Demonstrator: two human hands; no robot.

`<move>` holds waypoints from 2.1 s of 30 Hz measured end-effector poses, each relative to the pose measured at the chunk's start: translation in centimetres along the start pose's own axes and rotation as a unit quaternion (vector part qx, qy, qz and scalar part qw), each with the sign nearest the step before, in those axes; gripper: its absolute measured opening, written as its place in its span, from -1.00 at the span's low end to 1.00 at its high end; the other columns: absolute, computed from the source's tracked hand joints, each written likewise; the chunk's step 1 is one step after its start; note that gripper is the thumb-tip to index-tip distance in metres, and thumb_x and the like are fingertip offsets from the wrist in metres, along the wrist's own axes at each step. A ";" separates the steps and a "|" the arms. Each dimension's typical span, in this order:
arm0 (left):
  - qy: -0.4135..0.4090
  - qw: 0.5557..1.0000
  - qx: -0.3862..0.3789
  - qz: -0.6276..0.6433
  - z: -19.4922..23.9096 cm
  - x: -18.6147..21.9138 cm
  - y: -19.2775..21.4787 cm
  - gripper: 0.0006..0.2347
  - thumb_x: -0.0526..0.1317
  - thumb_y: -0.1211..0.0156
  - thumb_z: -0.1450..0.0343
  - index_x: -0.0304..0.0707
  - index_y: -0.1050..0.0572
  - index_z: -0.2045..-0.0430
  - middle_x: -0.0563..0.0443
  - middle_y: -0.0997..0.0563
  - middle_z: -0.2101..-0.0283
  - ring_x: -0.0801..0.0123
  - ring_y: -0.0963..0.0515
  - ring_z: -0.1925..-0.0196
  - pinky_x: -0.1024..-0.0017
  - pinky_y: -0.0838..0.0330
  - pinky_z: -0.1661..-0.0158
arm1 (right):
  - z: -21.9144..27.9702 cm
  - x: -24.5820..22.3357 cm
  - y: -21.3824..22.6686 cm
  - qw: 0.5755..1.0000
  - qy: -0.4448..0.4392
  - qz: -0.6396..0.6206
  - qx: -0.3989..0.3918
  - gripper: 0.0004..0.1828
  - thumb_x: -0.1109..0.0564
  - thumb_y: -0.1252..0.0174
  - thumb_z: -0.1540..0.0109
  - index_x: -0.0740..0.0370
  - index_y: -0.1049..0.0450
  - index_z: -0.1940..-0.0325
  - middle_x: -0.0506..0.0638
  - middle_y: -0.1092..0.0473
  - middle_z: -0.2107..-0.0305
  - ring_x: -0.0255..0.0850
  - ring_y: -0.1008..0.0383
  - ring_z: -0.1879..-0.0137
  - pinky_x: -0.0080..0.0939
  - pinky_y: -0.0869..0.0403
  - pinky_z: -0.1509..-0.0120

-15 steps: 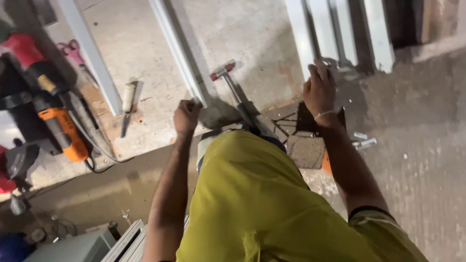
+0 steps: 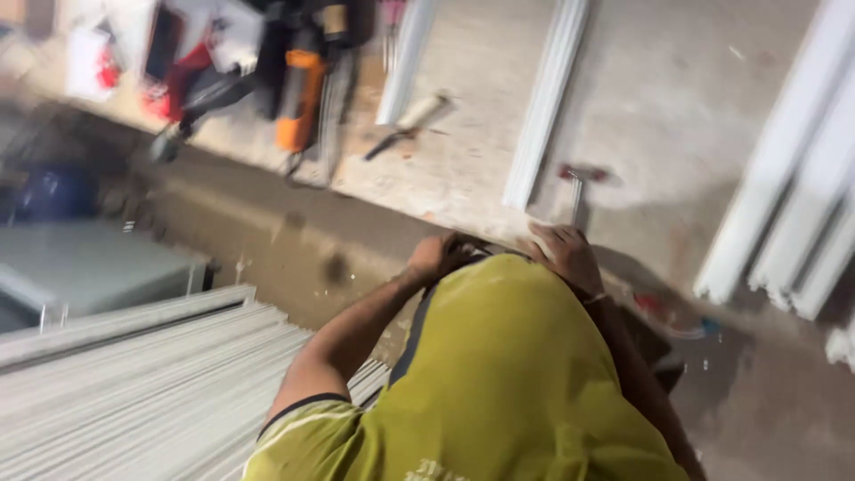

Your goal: The person is using a hammer and a chisel-like tool to fit or adjust plastic end caps or components into aluminum metal profiles.

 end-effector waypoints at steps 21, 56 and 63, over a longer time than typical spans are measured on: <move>0.224 0.948 0.225 0.023 13.9 -19.7 1.1 -0.77 -0.09 -0.11 -0.51 -0.29 -0.56 0.27 -0.27 -0.66 0.31 -0.03 -0.68 0.25 0.11 -0.53 0.18 | -0.2 1.7 -4.0 0.989 -0.022 0.145 0.031 -0.77 0.09 -0.26 -0.24 0.17 -0.53 0.04 0.07 -0.43 0.05 0.06 -0.40 -0.10 0.10 -0.37 -0.25; -0.210 0.921 0.127 -0.304 -24.0 -1.3 14.4 -0.64 -0.26 -0.34 -0.35 -0.36 -0.44 -0.01 -0.22 -0.44 0.04 0.02 -0.42 -0.01 0.16 -0.44 0.02 | -11.7 2.1 -4.0 0.927 -0.340 0.037 0.152 -0.68 0.00 -0.40 -0.29 0.25 -0.47 0.10 0.07 -0.55 0.31 -0.11 -0.60 0.24 -0.12 -0.57 0.15; -0.226 0.964 0.005 0.141 -14.2 12.6 17.6 -0.65 -0.06 -0.36 -0.54 -0.38 -0.40 0.07 -0.17 -0.55 0.07 0.18 -0.57 0.05 0.26 -0.59 0.00 | 3.0 -1.8 -1.2 0.902 -0.308 0.146 0.266 -0.65 0.17 -0.28 -0.27 0.33 -0.45 -0.11 0.20 -0.41 0.00 0.17 -0.38 -0.19 0.15 -0.40 -0.29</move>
Point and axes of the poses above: each hand's wrist, its own z-axis away from the middle knuckle, its own y-axis out of the back of the hand, x = y × z, the point moved 2 cm from there along -z, towards the middle knuckle
